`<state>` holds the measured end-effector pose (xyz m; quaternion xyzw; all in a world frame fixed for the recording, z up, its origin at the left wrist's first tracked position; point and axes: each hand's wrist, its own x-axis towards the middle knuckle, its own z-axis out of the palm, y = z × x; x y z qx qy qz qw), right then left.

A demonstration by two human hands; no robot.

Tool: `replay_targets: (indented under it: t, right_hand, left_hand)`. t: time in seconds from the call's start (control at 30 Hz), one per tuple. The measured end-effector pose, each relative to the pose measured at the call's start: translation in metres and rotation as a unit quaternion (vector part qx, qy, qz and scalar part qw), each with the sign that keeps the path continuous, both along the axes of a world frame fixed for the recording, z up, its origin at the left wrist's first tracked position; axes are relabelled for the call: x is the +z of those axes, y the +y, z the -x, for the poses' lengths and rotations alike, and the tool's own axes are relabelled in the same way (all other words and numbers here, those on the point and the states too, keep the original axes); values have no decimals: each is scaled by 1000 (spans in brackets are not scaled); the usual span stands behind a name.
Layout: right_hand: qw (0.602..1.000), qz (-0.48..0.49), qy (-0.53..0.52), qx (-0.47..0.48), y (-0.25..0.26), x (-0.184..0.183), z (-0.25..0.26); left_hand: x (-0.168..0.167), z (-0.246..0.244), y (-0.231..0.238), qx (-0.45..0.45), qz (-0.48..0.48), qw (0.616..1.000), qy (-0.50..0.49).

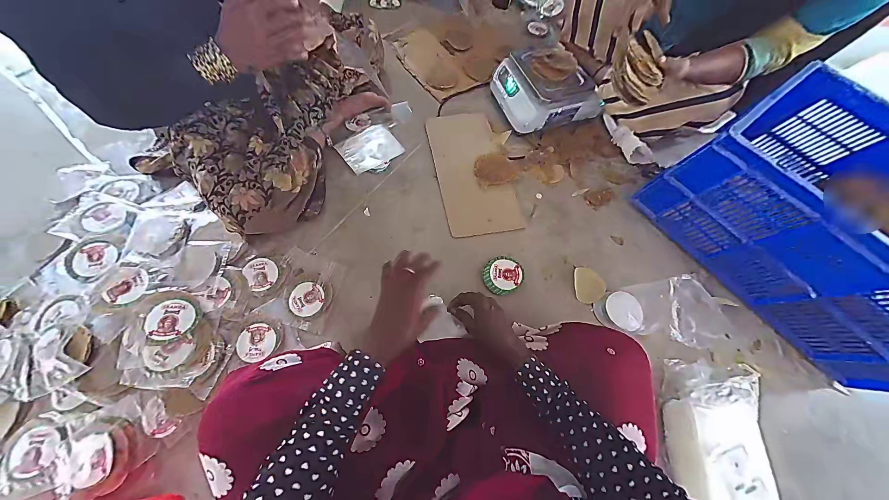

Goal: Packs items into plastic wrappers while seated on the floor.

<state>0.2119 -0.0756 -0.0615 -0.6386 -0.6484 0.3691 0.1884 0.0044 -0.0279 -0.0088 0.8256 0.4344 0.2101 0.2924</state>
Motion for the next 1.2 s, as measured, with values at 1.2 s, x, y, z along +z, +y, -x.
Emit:
replay_targets:
  t: [1.2]
  right_hand:
    - [953, -107, 217, -182, 6, 8, 7]
  left_hand:
    - [-7, -23, -15, 211, 415, 800, -379]
